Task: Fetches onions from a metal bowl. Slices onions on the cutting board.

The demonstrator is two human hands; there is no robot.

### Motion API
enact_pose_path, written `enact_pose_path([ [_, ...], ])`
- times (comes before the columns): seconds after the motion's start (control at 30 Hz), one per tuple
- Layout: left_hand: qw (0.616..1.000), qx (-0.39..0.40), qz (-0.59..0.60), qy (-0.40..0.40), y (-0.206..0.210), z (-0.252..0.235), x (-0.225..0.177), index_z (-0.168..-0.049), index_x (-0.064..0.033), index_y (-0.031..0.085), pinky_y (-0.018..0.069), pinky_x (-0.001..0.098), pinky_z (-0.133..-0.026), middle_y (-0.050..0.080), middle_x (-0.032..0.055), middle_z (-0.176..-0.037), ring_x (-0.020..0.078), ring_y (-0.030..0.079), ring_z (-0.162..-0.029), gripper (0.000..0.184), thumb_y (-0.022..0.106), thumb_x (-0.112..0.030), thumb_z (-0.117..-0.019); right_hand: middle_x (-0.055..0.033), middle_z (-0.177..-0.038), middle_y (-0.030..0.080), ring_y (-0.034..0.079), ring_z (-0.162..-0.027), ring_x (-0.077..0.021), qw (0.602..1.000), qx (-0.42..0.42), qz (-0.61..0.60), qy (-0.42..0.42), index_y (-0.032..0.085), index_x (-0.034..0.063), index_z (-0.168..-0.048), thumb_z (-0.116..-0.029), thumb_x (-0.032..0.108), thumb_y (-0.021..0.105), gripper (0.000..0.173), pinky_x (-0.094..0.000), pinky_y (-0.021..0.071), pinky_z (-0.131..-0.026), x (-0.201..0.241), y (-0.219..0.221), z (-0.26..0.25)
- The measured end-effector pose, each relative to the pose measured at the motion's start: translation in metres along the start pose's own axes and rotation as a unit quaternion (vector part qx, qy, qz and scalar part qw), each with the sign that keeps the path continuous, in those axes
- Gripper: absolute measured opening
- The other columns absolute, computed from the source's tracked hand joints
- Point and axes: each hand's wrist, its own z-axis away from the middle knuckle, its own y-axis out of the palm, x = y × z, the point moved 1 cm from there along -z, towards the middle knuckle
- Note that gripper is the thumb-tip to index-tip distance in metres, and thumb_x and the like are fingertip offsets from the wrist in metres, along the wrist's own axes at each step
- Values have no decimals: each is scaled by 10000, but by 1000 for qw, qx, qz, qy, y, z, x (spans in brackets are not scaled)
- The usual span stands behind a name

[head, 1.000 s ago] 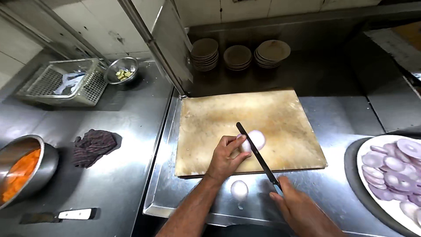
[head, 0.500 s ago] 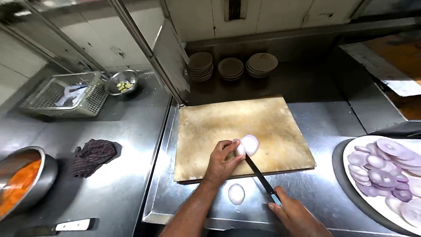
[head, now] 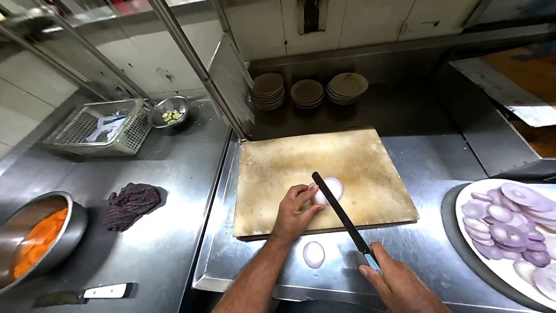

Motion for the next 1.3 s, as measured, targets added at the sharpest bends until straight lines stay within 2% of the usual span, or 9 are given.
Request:
enact_pose_path([
  [0.2, 1000, -1, -5, -11, 0, 0, 0, -1254, -162, 742, 585, 269, -907, 666, 42, -1202, 89, 654, -1070, 439, 835, -297, -847, -209, -809, 653, 682, -746, -411, 1000, -10, 16, -13, 482, -17, -1321, -1056, 298, 544, 416, -561, 553, -699, 6, 0, -1],
  [0.5, 999, 1, 27, -26, -2, -3, 2, -1263, -115, 728, 597, 301, -927, 677, 63, -1207, 115, 677, -1063, 452, 838, -250, -846, -214, -837, 670, 702, -790, -419, 998, -24, 63, -9, 475, -17, -1344, -1067, 284, 513, 411, -551, 566, -722, 28, 6, -28],
  [0.6, 999, 2, 27, -27, -1, -3, 2, -1272, -112, 722, 605, 308, -924, 674, 69, -1208, 126, 685, -1055, 449, 830, -242, -857, -196, -954, 667, 697, -916, -389, 995, 27, 95, 19, 424, 37, -1385, -1095, 326, 450, 410, -532, 557, -825, 46, -2, -59],
  [0.67, 999, -2, 28, -27, -1, -2, 2, -1277, -104, 716, 609, 314, -923, 674, 73, -1203, 132, 689, -1051, 455, 830, -237, -857, -181, -974, 656, 692, -947, -366, 992, 38, 116, 25, 419, 61, -1368, -1102, 332, 431, 380, -512, 553, -850, 54, -4, -75],
  [0.8, 999, -6, 22, -27, -1, -1, 2, -1264, -122, 730, 611, 297, -909, 682, 55, -1190, 115, 687, -1041, 465, 850, -256, -835, -233, -1018, 689, 702, -975, -431, 990, 44, 117, 72, 409, 37, -1435, -1093, 320, 444, 445, -570, 555, -843, 23, 22, -54],
  [0.87, 999, -5, 9, -30, 1, -1, 1, -1261, -143, 734, 603, 295, -906, 678, 49, -1191, 110, 679, -1048, 460, 847, -277, -835, -249, -993, 698, 708, -945, -447, 991, 26, 99, 90, 438, 25, -1411, -1078, 297, 488, 434, -579, 558, -820, 8, 31, -39],
  [1.07, 999, 8, -27, -30, 2, -1, -1, -1270, -175, 728, 601, 304, -874, 640, 66, -1208, 130, 658, -1044, 461, 838, -307, -842, -219, -1026, 695, 705, -988, -417, 987, 49, 118, 99, 416, 75, -1423, -1094, 348, 443, 428, -561, 553, -852, 8, 27, -39],
  [1.2, 999, 26, -33, -29, 2, -2, 0, -1295, -169, 706, 589, 318, -900, 605, 78, -1261, 148, 634, -1092, 494, 832, -312, -840, -213, -1039, 691, 703, -1002, -404, 986, 59, 122, 98, 413, 87, -1419, -1096, 352, 438, 419, -548, 553, -864, 9, 28, -40],
  [1.3, 998, 35, -27, -38, -1, -4, -1, -1287, -132, 696, 579, 354, -942, 566, 98, -1377, 183, 629, -1145, 480, 815, -285, -848, -233, -1015, 689, 701, -983, -421, 990, 65, 90, 85, 418, 57, -1419, -1089, 332, 464, 432, -564, 548, -853, -2, 31, -32],
])
